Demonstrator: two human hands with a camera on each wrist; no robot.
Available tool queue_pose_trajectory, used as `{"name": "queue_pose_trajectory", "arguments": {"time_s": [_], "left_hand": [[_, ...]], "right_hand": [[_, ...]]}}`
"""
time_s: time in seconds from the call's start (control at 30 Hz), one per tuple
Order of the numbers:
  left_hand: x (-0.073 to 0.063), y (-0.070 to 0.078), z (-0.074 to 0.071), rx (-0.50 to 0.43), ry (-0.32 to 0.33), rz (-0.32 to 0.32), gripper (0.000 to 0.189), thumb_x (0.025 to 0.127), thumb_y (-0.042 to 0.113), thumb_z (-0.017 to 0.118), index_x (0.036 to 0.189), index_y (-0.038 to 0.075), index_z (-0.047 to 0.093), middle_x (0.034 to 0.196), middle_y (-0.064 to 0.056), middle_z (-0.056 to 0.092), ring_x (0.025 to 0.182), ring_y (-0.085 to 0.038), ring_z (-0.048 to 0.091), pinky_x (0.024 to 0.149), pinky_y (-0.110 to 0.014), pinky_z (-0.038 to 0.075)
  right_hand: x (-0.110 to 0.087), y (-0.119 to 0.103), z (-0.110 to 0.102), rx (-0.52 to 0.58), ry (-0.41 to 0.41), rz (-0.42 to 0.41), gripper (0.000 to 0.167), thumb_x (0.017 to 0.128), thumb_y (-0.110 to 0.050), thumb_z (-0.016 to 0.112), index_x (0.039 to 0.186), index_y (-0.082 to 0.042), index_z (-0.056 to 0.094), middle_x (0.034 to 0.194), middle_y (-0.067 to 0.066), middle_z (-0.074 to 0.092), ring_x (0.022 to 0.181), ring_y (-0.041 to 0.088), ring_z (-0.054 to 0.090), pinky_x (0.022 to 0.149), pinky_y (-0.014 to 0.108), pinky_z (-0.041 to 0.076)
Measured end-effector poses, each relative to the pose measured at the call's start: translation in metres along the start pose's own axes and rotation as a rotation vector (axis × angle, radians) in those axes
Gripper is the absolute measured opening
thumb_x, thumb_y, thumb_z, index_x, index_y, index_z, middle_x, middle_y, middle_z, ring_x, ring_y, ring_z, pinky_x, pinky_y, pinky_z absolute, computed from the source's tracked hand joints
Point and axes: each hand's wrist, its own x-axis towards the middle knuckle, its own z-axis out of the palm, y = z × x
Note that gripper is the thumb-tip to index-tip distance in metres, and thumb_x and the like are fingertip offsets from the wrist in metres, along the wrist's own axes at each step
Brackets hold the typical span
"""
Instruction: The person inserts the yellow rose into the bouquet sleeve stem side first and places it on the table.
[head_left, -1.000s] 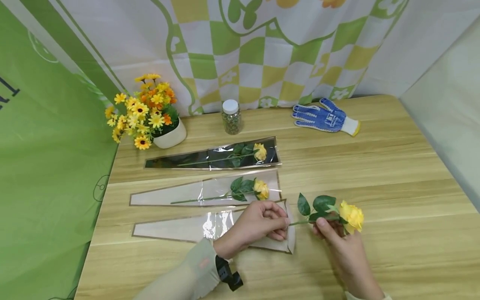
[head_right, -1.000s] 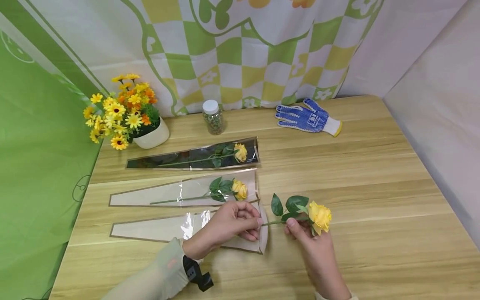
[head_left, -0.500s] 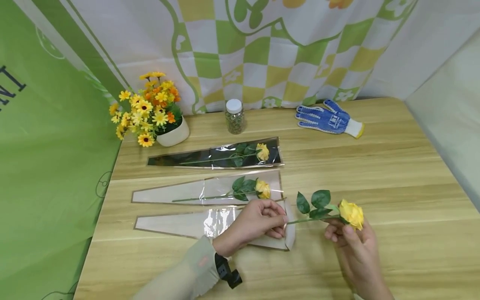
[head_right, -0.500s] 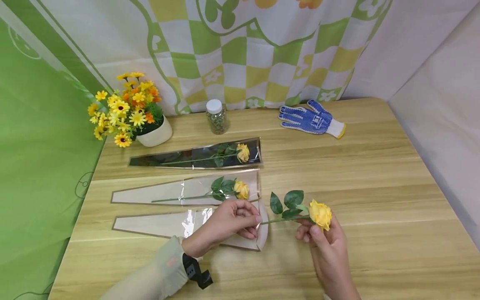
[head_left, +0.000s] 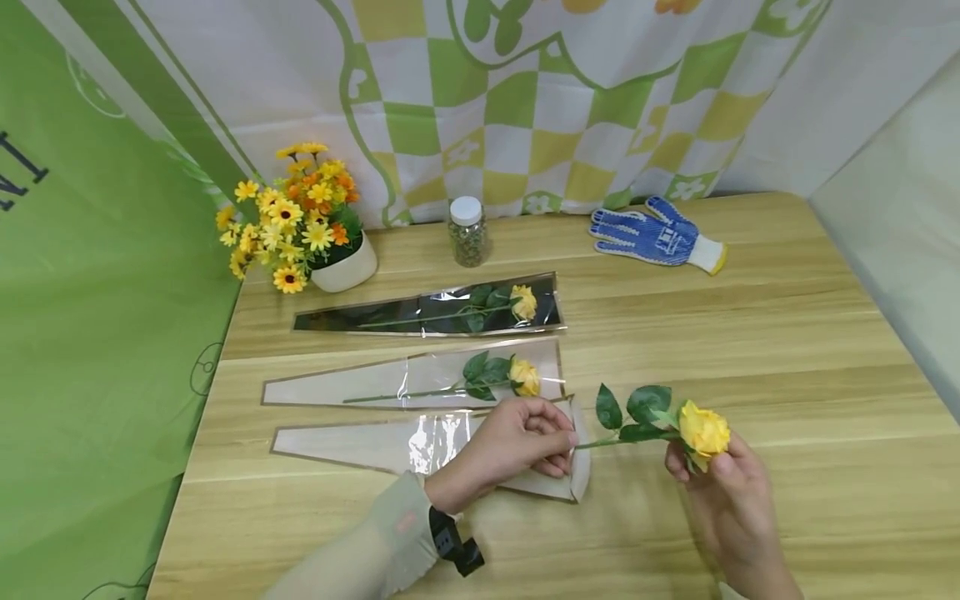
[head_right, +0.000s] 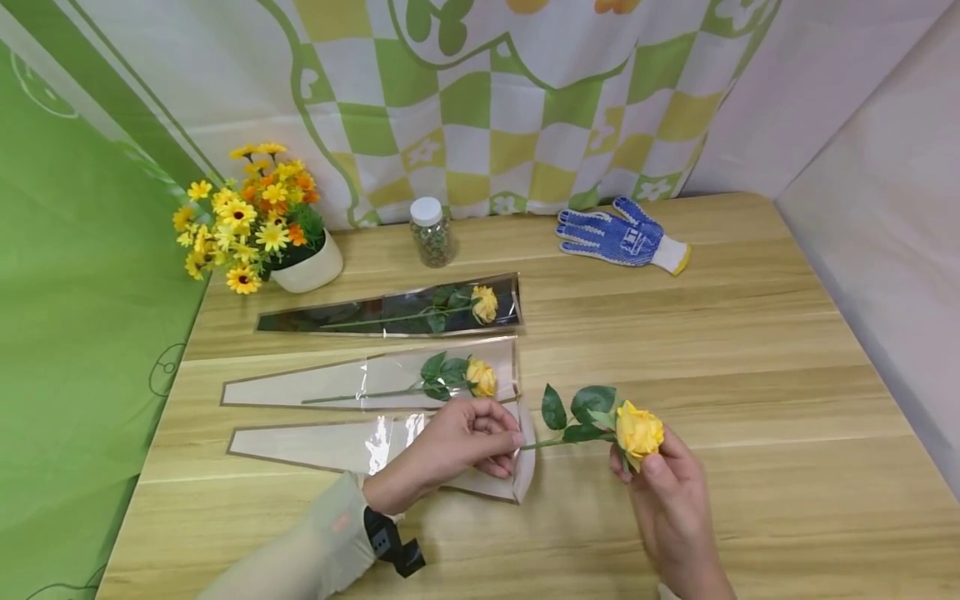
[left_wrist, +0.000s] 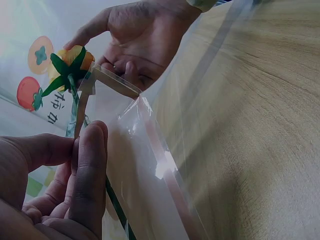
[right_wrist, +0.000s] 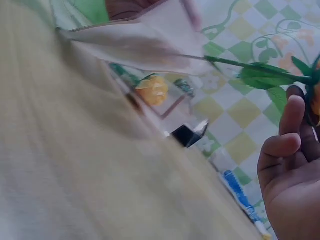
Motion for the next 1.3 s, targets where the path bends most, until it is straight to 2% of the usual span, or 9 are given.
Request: {"name": "queue_pose_trajectory", "arguments": {"time_s": [0.1,0.23,0.43,0.57,0.67,0.77,0.87,1.1,1.3], "left_hand": [[0.000,0.001,0.001,0.015,-0.005,0.004,0.008,0.093,-0.001,0.071,0.098,-0.005,0.066,0.079,-0.015,0.070,0.065,-0.018,0.070,0.063,-0.034,0.064],[0.001,0.004,0.004,0.034,-0.007,0.006,0.008,0.092,0.000,0.071,0.098,-0.004,0.067,0.080,-0.014,0.070,0.066,-0.019,0.071,0.065,-0.036,0.064],[-0.001,0.010,0.007,0.030,-0.024,0.013,0.011,0.092,-0.001,0.072,0.099,-0.007,0.066,0.084,-0.021,0.070,0.066,-0.020,0.071,0.065,-0.037,0.064],[-0.002,0.013,0.005,0.045,-0.012,0.017,0.013,0.092,-0.001,0.071,0.101,-0.009,0.066,0.084,-0.021,0.070,0.065,-0.020,0.071,0.065,-0.036,0.064],[-0.003,0.012,0.001,0.060,0.008,0.014,0.011,0.093,-0.002,0.071,0.100,-0.008,0.066,0.082,-0.016,0.070,0.065,-0.019,0.070,0.064,-0.036,0.064],[-0.003,0.011,0.000,0.059,0.011,0.014,0.010,0.093,-0.002,0.070,0.099,-0.008,0.065,0.082,-0.016,0.070,0.066,-0.019,0.070,0.064,-0.036,0.064],[-0.001,0.010,0.001,0.067,-0.005,0.022,0.009,0.093,-0.002,0.070,0.099,-0.007,0.065,0.081,-0.015,0.070,0.066,-0.019,0.070,0.064,-0.037,0.064],[0.001,0.014,0.008,0.096,-0.027,0.023,0.007,0.093,0.000,0.070,0.099,-0.004,0.068,0.081,-0.013,0.070,0.066,-0.019,0.070,0.066,-0.039,0.064],[-0.001,0.018,0.014,0.067,-0.023,0.029,0.007,0.092,-0.001,0.072,0.098,-0.004,0.069,0.081,-0.016,0.070,0.065,-0.019,0.070,0.064,-0.037,0.064]], "right_hand": [[0.002,-0.005,-0.002,-0.035,-0.016,0.017,0.032,0.103,0.009,0.033,0.127,0.022,0.050,0.110,0.022,0.063,0.086,0.026,0.055,0.072,0.030,0.046],[-0.001,-0.010,-0.003,-0.097,0.014,0.106,0.033,0.102,0.011,0.034,0.130,0.018,0.051,0.109,0.016,0.065,0.091,0.023,0.061,0.079,0.028,0.053],[-0.007,-0.012,-0.004,-0.283,0.030,0.193,0.033,0.098,0.020,0.037,0.127,0.018,0.053,0.110,0.014,0.064,0.096,0.018,0.062,0.082,0.025,0.057],[-0.003,-0.017,-0.006,-0.327,0.041,0.149,0.032,0.096,0.022,0.037,0.124,0.019,0.054,0.106,0.014,0.064,0.091,0.017,0.061,0.079,0.024,0.056],[0.003,-0.024,-0.007,-0.264,0.058,0.087,0.033,0.099,0.019,0.033,0.125,0.020,0.054,0.109,0.017,0.066,0.091,0.021,0.063,0.080,0.027,0.055],[0.009,-0.030,-0.005,-0.180,0.032,0.036,0.033,0.103,0.014,0.032,0.128,0.022,0.050,0.114,0.021,0.066,0.094,0.025,0.063,0.084,0.030,0.054],[0.011,-0.034,-0.001,-0.159,-0.009,0.012,0.032,0.102,0.014,0.034,0.130,0.024,0.046,0.115,0.024,0.064,0.096,0.028,0.063,0.086,0.032,0.054],[0.010,-0.034,0.005,-0.256,-0.048,0.025,0.033,0.098,0.018,0.037,0.130,0.026,0.043,0.111,0.025,0.062,0.096,0.028,0.064,0.085,0.031,0.056],[0.005,-0.023,0.000,-0.374,-0.072,0.140,0.030,0.104,0.011,0.040,0.132,0.019,0.047,0.109,0.019,0.065,0.094,0.023,0.064,0.083,0.028,0.053]]}}
